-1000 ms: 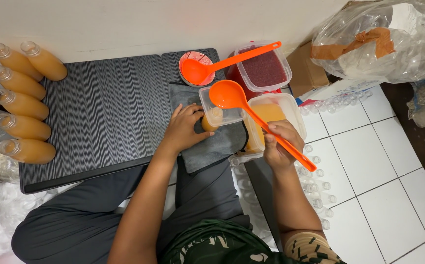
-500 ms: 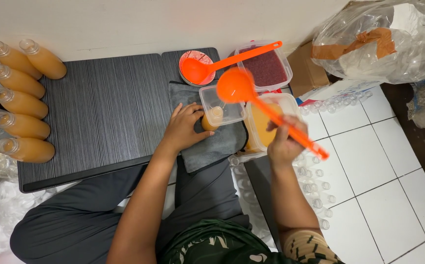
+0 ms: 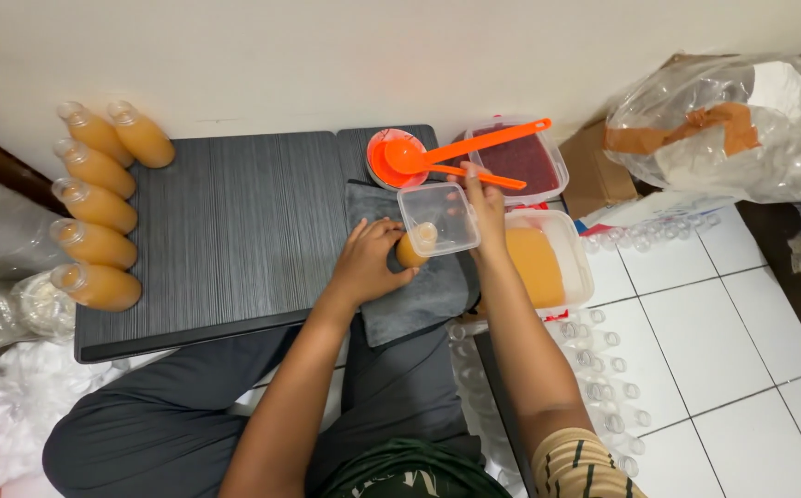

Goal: The person scoops an orange liquid from a large container using an orange ladle and pours it into small plastic bottles. The filled bottles are placed on a black tray. The person also arranges empty bottles on the floor and uses a small container as a funnel to assist with pouring.

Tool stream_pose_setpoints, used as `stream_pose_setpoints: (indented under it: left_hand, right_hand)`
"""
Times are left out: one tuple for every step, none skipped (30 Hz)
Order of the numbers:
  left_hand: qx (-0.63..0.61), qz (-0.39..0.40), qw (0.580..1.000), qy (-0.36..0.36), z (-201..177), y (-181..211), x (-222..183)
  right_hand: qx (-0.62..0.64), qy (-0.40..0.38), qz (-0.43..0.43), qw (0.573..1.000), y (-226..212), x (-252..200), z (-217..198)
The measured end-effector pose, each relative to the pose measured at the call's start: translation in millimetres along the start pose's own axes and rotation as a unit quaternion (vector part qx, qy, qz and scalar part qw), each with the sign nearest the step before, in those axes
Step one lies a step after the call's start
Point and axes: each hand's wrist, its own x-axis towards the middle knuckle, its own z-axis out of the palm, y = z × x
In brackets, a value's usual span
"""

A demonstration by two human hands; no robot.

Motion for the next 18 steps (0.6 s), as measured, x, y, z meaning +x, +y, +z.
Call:
stream_pose_setpoints:
  left_hand:
    - [0.001,0.0,1.0,0.002,0.5,-1.3,0.6]
    - [0.004,0.001,1.0,0.001,1.9,-2.2,1.0]
    - [0.007,0.001,1.0,0.001,3.4,-3.2,1.3]
    - [0.007,0.001,1.0,0.003,2.8,-2.0,1.0]
    - [0.007,0.005,1.0,0.007,2.2,-1.0,0.5]
    - [0.008,0.009,1.0,0.011,1.8,0.0,-0.4]
    - [0.007,0.009,1.0,0.012,-1.6,2.2,-0.5]
    - [-0.003,0.01,1.0,0.008,-4.4,4.7,-1.6]
    - [-0.012,0.011,1.0,0.005,-7.2,7.2,-2.5]
    - [-0.013,0.01,1.0,0.006,-3.4,3.0,-2.2]
    - [-0.009,0.019,1.0,0.017,0.5,-0.9,-1.7]
    - [-0.004,0.028,0.999,0.027,3.9,-4.9,-0.8]
    - [-0.004,0.029,0.999,0.027,6.2,-7.3,-1.1]
    - [0.002,0.03,0.999,0.031,8.6,-9.7,-0.7]
    - [0.007,0.031,0.999,0.036,11.2,-12.2,-0.3]
    - [0.006,0.029,0.999,0.035,10.8,-12.1,-0.4]
    - [0.009,0.036,0.999,0.039,10.7,-12.0,-0.3]
    - [0.012,0.044,0.998,0.041,10.3,-12.0,-0.6]
  right_hand:
    - [0.001,-0.002,-0.001,1.0,3.8,2.1,2.8]
    - [0.007,-0.012,0.007,1.0,7.5,3.4,4.4]
    - [0.014,-0.023,0.015,1.0,11.3,4.8,5.9]
    - [0.013,-0.024,0.014,1.0,11.0,3.8,5.3]
    - [0.025,-0.027,0.026,0.999,10.9,2.8,4.7]
    - [0.036,-0.03,0.038,0.998,11.0,1.4,4.1]
    - [0.035,-0.032,0.037,0.998,16.9,2.9,-0.1]
    - [0.069,-0.048,0.058,0.995,23.0,3.7,-4.8]
    - [0.103,-0.064,0.079,0.989,29.1,4.7,-9.7]
    - [0.101,-0.065,0.079,0.99,27.4,-0.4,-11.3]
    - [0.094,-0.075,0.09,0.989,25.6,-5.3,-13.1]
    - [0.088,-0.084,0.1,0.988,23.8,-10.2,-14.8]
    - [0.088,-0.084,0.1,0.988,20.6,-15.8,-16.6]
    - [0.07,-0.087,0.098,0.989,17.2,-20.0,-18.1]
    - [0.052,-0.09,0.096,0.99,14.0,-24.0,-19.8]
    - [0.051,-0.09,0.098,0.99,7.6,-27.9,-20.3]
    - [0.063,-0.093,0.088,0.99,1.3,-31.7,-21.0]
    - [0.077,-0.093,0.078,0.99,-4.6,-36.4,-21.7]
